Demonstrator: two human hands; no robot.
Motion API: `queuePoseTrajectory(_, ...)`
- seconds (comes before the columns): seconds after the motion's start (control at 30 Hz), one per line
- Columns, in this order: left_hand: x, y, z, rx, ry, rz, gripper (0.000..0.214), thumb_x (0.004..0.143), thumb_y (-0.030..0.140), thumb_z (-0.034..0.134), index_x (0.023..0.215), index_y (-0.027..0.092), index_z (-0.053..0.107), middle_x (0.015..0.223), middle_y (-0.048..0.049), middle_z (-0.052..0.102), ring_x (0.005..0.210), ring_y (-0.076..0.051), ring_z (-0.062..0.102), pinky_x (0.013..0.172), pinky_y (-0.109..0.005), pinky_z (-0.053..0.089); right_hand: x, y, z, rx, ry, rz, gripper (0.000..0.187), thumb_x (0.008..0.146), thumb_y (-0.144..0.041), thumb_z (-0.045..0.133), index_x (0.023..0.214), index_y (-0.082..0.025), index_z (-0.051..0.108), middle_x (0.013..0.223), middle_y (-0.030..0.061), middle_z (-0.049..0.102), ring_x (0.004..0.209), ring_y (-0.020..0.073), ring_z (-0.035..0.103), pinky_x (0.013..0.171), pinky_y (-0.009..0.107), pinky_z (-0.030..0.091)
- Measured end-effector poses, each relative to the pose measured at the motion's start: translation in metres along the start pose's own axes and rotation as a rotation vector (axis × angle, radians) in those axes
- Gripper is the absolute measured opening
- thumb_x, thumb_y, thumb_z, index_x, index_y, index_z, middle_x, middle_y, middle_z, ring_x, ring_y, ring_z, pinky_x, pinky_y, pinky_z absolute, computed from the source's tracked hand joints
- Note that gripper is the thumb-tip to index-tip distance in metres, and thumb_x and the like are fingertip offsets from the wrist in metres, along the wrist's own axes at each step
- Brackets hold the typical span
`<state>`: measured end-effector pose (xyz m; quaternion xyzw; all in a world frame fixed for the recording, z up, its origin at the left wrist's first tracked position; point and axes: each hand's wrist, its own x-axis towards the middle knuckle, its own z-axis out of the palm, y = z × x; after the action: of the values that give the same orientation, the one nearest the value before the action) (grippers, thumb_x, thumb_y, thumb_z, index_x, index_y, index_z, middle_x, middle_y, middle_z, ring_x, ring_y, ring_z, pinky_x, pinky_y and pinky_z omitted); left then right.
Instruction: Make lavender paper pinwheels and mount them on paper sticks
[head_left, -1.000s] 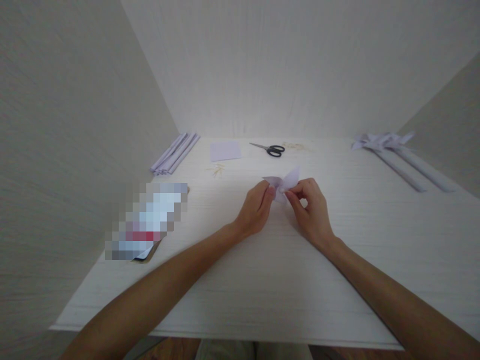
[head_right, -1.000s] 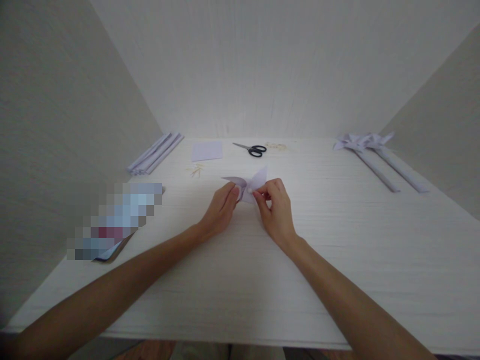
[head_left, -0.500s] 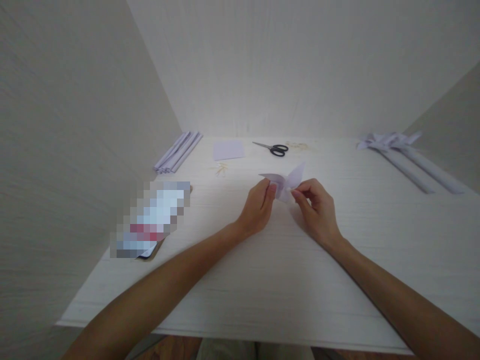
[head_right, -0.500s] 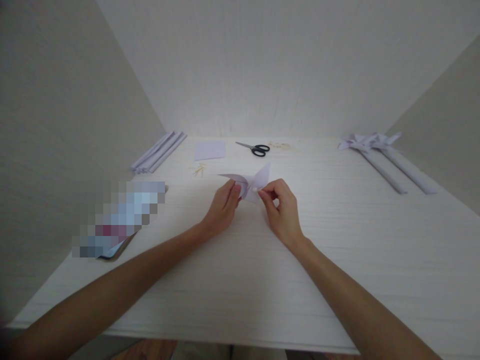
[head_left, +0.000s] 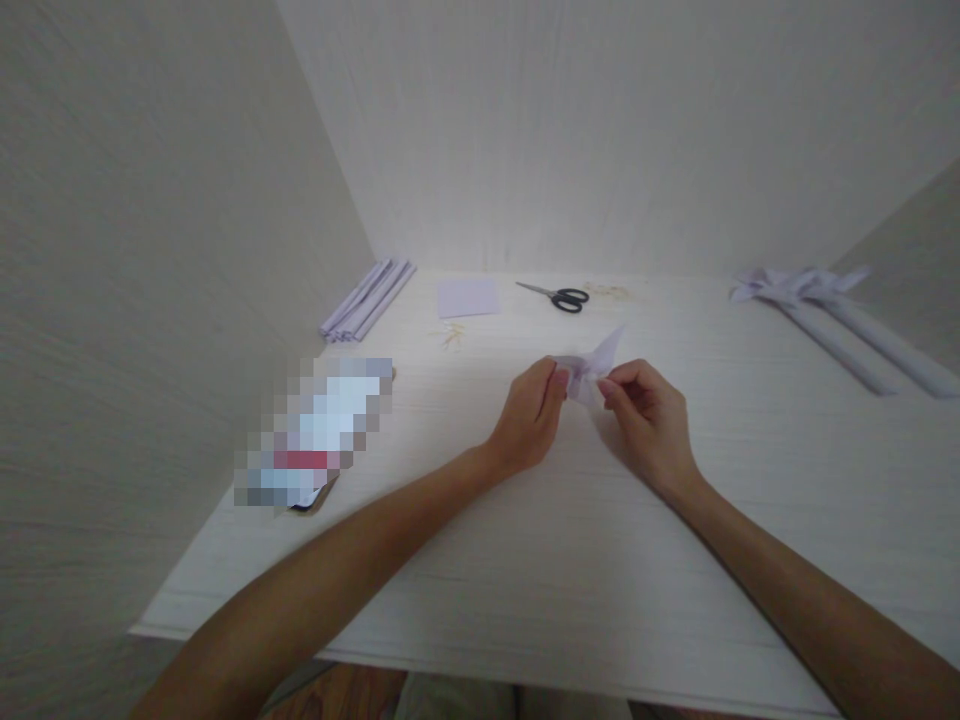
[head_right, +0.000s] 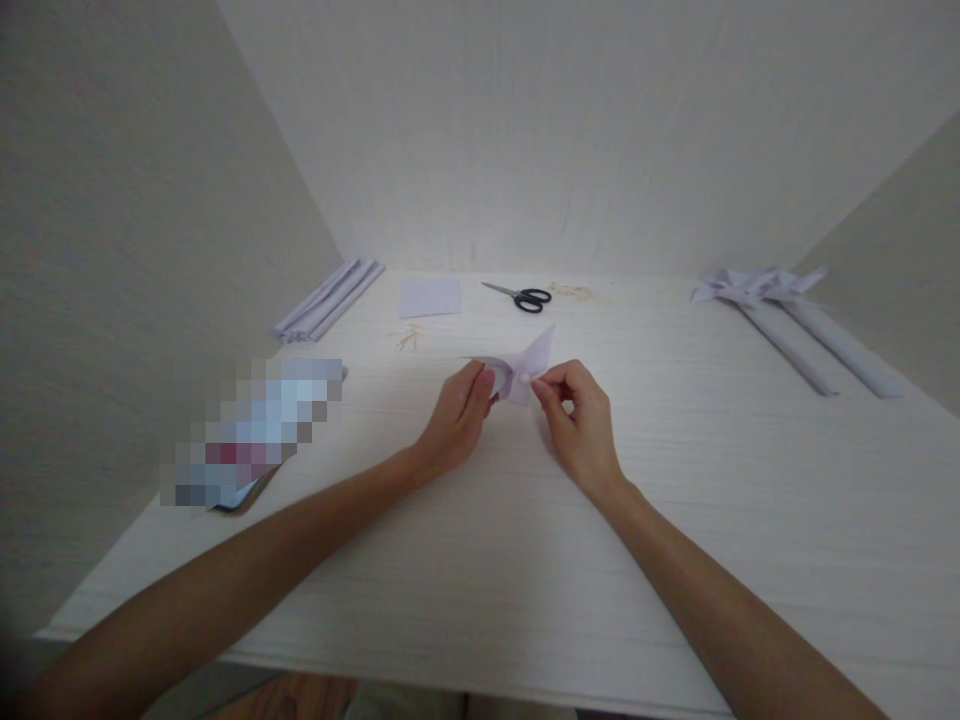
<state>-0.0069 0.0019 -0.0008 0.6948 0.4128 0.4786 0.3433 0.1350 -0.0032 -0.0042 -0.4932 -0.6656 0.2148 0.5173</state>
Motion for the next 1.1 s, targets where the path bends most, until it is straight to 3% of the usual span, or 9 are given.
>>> queuePoseTrajectory(0.53, 0.0, 0.0017, 0.0001, -0.028, -0.009, 0.016, 0.032, 0.085, 0.041, 0.024, 0.065, 0.019, 0.037, 0.055, 0.0014, 0.038, 0.052, -0.01, 0.037, 0.051, -0.025, 0.033, 0.0001, 0.0017, -0.0004, 0.033, -0.009, -0.008, 0.011, 0.075, -0.025, 0.054, 0.067, -0.018, 0.051, 0.06, -0.0021, 0.047, 0.056, 0.0111, 0.044, 0.054, 0.025, 0.035)
queuePoseTrajectory(1.1, 0.0006, 0.0016, 0.0008, 0.0, -0.003, 0.006, 0.032, 0.085, 0.038, 0.025, 0.063, 0.019, 0.038, 0.055, 0.0014, 0.039, 0.054, -0.01, 0.039, 0.053, -0.025, 0.033, -0.001, -0.0067, -0.0014, -0.077, 0.016, -0.055, 0.013, 0.076, -0.023, 0.053, 0.064, -0.018, 0.05, 0.059, -0.0019, 0.047, 0.056, 0.0117, 0.044, 0.055, 0.026, 0.036)
